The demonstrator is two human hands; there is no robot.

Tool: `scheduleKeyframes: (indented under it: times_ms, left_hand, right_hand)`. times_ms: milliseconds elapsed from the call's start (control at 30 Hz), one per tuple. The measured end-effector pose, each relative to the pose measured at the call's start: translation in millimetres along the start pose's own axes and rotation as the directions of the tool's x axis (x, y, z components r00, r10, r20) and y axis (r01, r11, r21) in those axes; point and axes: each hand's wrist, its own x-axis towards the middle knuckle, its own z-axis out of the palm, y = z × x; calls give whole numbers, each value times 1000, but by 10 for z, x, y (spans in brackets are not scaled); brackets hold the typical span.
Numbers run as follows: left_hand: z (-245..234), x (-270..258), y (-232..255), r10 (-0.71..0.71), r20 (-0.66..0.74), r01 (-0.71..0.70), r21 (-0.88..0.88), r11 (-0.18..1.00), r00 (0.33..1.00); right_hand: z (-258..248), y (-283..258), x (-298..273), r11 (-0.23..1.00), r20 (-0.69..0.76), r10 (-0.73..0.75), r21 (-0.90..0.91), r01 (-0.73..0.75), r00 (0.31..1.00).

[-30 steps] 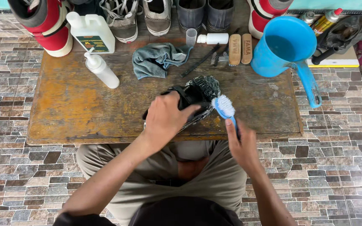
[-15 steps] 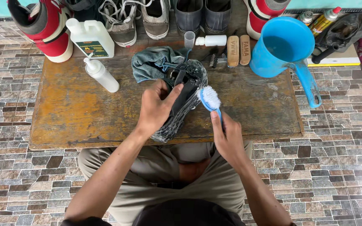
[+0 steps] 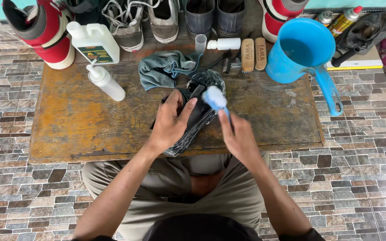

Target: The person scrubs a black sneaker with a blue brush and soapy water, repeatedly dipping the brush into a blue pitcher and applying cleaning solution from a white bottle. The person rotates the shoe to clean different areas including the sole, upper, and interior.

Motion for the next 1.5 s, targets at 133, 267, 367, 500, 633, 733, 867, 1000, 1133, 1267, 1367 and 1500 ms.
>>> scheduleKeyframes:
  times_ms: [133,267,367,500,633,733,867,1000,1133,1267,1367,1500]
  left_hand:
    - [66,-31,49,-31,4,31,9,999,1000]
    - [87,-111,125,-23,-2,23,23,999,1000]
    - [108,-89,145,-33,-16,34,74,997,999]
    - [146,-117,250,-102,-44,108,175,979,994]
    - [190,-68,316,-173,-80,187,231,955,982]
    - [198,-54,308,-252,-95,268,256,929,963]
    - [239,-64,295,-301,-113,321,307,896,947]
    - [265,-132,182,-237,-112,261,364,894,965]
    - [278,-90,225,-262,-142,297,388,872,955]
    - [279,-87,194,-297,-155,335,396,855,942]
    - [266,-84,178,-292,-146,326,390,861,945]
    - [249,-73,223,-352,-125,373,375,849,927]
  right_hand:
    - [22,57,-30,997,76,-42,75,36,996]
    - [-21,91,-68,999,43,-36,-6,36,998]
    - [-269,-34,-53,998,49,-32,-59,35,998]
    - [-921,-124,-57,973,-89,-10,-232,-11,996]
    - [-1692,-287,117,921,-231,-113,-390,15,966]
    - [-2165,-153,382,794,-285,-240,-608,19,928]
    - [-2508,61,869,716,-164,-125,-698,-26,979]
    - [-2542,121,1156,700,-79,16,-711,-67,997]
    - [-2492,324,1341,651,-50,-2,-758,-37,999]
    - [-2413,600,1529,518,-42,-40,-855,-15,998]
    - [-2373,758,1613,465,-19,-85,-885,23,996]
    - [-2330,859,1638,442,-23,-90,-897,19,996]
